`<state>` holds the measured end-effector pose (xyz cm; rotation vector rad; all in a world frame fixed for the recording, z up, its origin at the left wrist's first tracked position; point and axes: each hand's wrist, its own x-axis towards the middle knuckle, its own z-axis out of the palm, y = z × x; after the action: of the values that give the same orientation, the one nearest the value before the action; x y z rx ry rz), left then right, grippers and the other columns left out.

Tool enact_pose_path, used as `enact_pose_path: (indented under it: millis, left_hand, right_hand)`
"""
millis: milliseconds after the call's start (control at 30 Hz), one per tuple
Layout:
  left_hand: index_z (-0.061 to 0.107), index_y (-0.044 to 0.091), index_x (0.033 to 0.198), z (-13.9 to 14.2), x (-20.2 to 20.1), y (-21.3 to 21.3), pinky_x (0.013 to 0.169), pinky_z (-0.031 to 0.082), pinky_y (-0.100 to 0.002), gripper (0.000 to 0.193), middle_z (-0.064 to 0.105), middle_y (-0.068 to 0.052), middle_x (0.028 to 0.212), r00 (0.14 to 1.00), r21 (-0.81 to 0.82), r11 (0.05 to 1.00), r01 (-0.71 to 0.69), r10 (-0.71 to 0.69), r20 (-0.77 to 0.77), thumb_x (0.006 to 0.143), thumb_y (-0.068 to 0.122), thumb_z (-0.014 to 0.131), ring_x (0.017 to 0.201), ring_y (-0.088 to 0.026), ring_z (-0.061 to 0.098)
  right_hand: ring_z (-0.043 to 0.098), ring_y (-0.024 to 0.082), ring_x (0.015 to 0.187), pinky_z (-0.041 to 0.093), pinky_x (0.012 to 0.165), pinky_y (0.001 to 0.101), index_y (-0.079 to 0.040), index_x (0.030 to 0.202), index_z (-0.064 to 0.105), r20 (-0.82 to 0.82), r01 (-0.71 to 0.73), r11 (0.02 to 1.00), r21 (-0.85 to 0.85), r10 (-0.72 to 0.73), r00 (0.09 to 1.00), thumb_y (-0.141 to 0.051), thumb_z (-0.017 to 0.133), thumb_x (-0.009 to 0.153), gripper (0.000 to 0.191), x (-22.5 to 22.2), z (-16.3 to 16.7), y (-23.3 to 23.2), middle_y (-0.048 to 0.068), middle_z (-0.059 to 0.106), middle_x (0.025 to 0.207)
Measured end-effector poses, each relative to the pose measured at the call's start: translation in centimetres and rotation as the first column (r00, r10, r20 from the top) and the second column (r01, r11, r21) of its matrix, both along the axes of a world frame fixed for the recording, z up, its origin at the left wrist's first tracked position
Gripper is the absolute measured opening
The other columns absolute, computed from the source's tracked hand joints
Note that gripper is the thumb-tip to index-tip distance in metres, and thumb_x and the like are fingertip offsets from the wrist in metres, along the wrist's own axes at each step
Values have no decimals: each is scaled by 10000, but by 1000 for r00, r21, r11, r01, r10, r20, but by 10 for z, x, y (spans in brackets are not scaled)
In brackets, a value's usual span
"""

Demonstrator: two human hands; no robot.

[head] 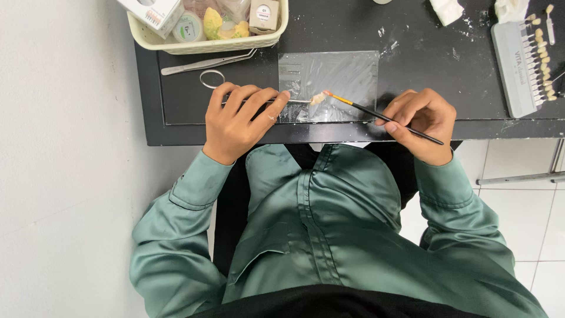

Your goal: The person sits at a dental laboratory bench and uses a small brush to apply and shape a pale ceramic or porcelain paste onto a small dental prosthesis held in a pair of tweezers over a plastic sheet. They repeatedly draw material from the paste blob and work it onto the restoration, with a VITA shade guide and porcelain powder jars on the bench.

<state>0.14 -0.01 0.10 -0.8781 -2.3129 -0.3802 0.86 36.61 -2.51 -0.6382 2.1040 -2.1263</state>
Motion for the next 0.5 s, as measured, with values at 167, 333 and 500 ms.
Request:
enact_pose_path:
  millis: [167,333,500]
  left_hand:
    - [748,165,1233,1,-1,0,900,464,-374,301,687,42,1113,1000,2,1000,-4,4,-10,935,121,755,979,-156,630]
    - [751,164,1224,2,-1,0,888,466,-369,288,687,42,1114,1000,7,1000,0,0,-9,940,124,758,980,-157,630]
    - [752,168,1221,2,-1,0,886,468,-373,290,687,46,1104,1000,0,1000,-4,4,-16,934,124,754,974,-153,629]
  right_hand:
    - [699,174,870,572,809,285,-76,1001,522,8,19,999,-26,-18,1000,71,702,998,233,1,0,0,141,677,916]
    - [698,176,877,578,810,289,-72,987,521,-7,-7,1000,4,7,1000,69,695,986,223,-2,1,-1,158,684,941]
    - [699,175,881,567,811,283,-69,997,523,-4,0,1000,1,0,1000,71,695,995,222,0,2,-2,152,683,927]
